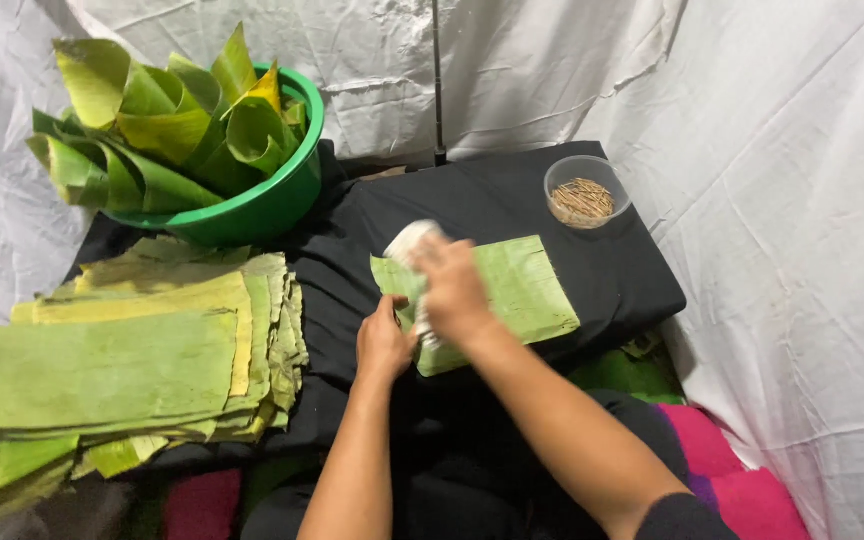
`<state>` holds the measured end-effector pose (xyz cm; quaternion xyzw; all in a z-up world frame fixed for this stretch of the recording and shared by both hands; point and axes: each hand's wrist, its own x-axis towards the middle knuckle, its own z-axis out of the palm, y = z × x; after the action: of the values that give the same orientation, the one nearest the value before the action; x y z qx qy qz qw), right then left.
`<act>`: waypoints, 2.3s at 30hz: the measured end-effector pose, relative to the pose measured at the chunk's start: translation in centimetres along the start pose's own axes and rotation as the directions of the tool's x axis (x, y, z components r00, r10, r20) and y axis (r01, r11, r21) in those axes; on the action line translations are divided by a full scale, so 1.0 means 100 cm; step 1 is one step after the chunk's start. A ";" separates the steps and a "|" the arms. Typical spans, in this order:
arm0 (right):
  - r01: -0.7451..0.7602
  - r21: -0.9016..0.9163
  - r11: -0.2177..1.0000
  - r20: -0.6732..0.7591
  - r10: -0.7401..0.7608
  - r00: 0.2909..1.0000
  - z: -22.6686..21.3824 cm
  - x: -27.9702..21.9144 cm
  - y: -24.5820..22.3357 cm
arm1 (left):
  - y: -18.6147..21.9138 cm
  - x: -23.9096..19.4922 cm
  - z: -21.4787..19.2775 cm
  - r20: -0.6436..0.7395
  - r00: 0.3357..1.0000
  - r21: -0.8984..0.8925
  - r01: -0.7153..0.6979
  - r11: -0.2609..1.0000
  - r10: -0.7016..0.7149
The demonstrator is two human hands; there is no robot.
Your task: Cleaning banana leaves with a cloth and folding them into cone shapes for food preparation.
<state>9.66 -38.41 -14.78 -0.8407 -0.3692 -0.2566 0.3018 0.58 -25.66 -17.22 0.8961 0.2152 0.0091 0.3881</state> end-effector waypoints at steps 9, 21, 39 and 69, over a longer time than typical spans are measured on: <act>-0.074 -0.106 0.992 0.289 0.101 0.952 0.048 -0.032 0.070 | 0.010 0.001 -0.004 0.040 0.998 0.038 0.048 0.998 -0.050; -0.287 -0.123 0.950 -0.044 0.283 0.958 0.000 -0.067 0.234 | 0.010 -0.004 -0.004 0.023 0.999 0.008 0.024 1.000 -0.024; -0.016 0.059 0.998 0.074 0.011 0.997 -0.011 -0.080 0.064 | 0.007 0.000 0.003 0.003 0.998 0.070 0.070 0.995 -0.070; -0.137 -0.130 0.982 0.368 0.176 0.913 0.044 -0.032 0.099 | 0.008 -0.003 -0.005 0.007 1.000 -0.048 0.006 0.999 -0.005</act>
<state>16.38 -42.28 -23.03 -0.9154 -0.3384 -0.0833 0.2016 0.52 -25.86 -16.25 0.8859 0.2160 0.0102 0.4104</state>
